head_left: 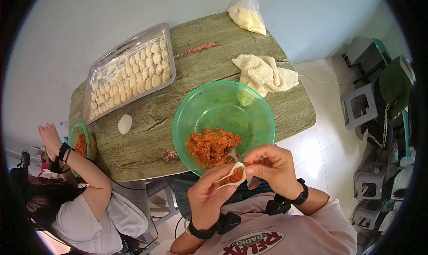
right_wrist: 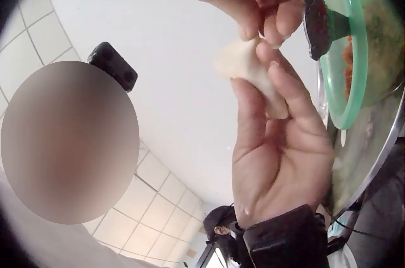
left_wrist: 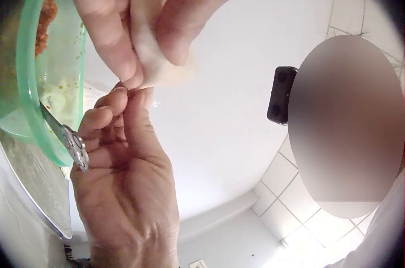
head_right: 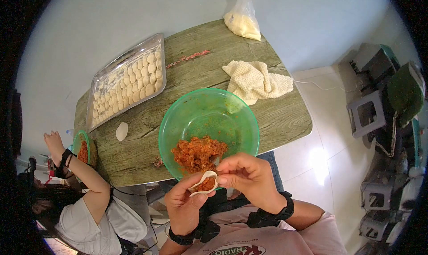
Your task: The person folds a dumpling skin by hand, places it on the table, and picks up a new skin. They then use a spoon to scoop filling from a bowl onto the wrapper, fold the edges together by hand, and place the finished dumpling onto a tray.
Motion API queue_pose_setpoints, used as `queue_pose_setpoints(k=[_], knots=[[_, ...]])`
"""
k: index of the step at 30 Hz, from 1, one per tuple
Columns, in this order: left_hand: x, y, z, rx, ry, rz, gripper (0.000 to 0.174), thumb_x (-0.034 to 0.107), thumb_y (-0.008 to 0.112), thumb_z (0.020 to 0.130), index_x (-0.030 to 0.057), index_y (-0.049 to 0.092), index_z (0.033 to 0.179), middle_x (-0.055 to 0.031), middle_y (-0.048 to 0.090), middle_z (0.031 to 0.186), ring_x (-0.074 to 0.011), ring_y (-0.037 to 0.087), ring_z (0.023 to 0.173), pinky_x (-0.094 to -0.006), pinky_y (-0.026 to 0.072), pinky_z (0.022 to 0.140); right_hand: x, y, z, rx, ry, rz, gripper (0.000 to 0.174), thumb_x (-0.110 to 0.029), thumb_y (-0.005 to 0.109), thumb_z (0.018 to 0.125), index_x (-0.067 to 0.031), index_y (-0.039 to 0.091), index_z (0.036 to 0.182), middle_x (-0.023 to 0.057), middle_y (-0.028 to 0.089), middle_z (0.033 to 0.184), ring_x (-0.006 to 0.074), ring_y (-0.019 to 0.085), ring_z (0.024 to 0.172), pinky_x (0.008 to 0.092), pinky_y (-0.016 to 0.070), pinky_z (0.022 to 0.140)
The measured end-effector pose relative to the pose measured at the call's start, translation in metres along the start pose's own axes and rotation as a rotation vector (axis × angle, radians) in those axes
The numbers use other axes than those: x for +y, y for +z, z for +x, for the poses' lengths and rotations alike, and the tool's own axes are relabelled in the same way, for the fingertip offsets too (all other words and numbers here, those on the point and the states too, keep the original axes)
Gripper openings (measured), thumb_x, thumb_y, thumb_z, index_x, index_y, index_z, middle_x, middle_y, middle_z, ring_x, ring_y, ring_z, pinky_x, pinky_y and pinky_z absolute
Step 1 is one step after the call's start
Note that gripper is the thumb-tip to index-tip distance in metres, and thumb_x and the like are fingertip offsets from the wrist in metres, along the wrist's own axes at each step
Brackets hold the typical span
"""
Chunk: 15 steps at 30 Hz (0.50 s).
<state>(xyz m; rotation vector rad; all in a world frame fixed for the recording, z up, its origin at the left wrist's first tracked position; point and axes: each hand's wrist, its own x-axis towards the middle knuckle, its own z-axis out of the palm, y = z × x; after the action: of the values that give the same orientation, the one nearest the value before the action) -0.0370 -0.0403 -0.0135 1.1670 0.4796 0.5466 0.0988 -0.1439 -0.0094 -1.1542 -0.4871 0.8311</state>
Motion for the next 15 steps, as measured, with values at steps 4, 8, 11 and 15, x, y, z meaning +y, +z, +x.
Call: queue_pose_setpoints(k=[4,8,11,15], knots=[[0.001,0.002,0.001,0.007,-0.005,0.006,0.039,0.010,0.069,0.079,-0.0020,0.056,0.114,-0.0164,0.059,0.109,-0.0258,0.062,0.094,-0.0354,0.0563,0.076,0.003,-0.006,0.001,-0.030,0.089,-0.021,0.012,-0.002,0.064,0.082,0.0026,0.059,0.092,0.0073,0.060,0.083,0.0100,0.060,0.067,0.0222,0.0527,0.051],[0.002,0.001,0.001,0.013,-0.014,0.008,0.041,0.012,0.070,0.079,-0.0026,0.056,0.114,-0.0163,0.060,0.108,-0.0254,0.062,0.094,-0.0354,0.0565,0.076,0.003,-0.006,0.002,-0.080,0.010,-0.066,0.012,-0.007,0.062,0.085,0.0030,0.061,0.092,0.0066,0.060,0.083,0.0105,0.060,0.068,0.0224,0.0529,0.050],[0.004,-0.001,0.000,-0.029,-0.062,-0.020,0.035,0.001,0.062,0.083,-0.0047,0.054,0.117,-0.0153,0.056,0.115,-0.0208,0.057,0.104,-0.0314,0.0483,0.089,-0.002,-0.004,0.002,-0.066,0.032,-0.099,0.015,-0.010,0.060,0.087,0.0038,0.062,0.091,0.0061,0.060,0.082,0.0108,0.060,0.069,0.0227,0.0533,0.051],[0.004,0.003,0.002,0.080,-0.049,-0.018,0.045,0.018,0.071,0.078,-0.0040,0.055,0.115,-0.0163,0.061,0.107,-0.0252,0.063,0.094,-0.0359,0.0572,0.075,-0.002,-0.006,0.002,-0.041,0.078,-0.079,0.015,-0.012,0.060,0.087,0.0028,0.061,0.090,0.0060,0.059,0.083,0.0101,0.058,0.070,0.0216,0.0514,0.056]])
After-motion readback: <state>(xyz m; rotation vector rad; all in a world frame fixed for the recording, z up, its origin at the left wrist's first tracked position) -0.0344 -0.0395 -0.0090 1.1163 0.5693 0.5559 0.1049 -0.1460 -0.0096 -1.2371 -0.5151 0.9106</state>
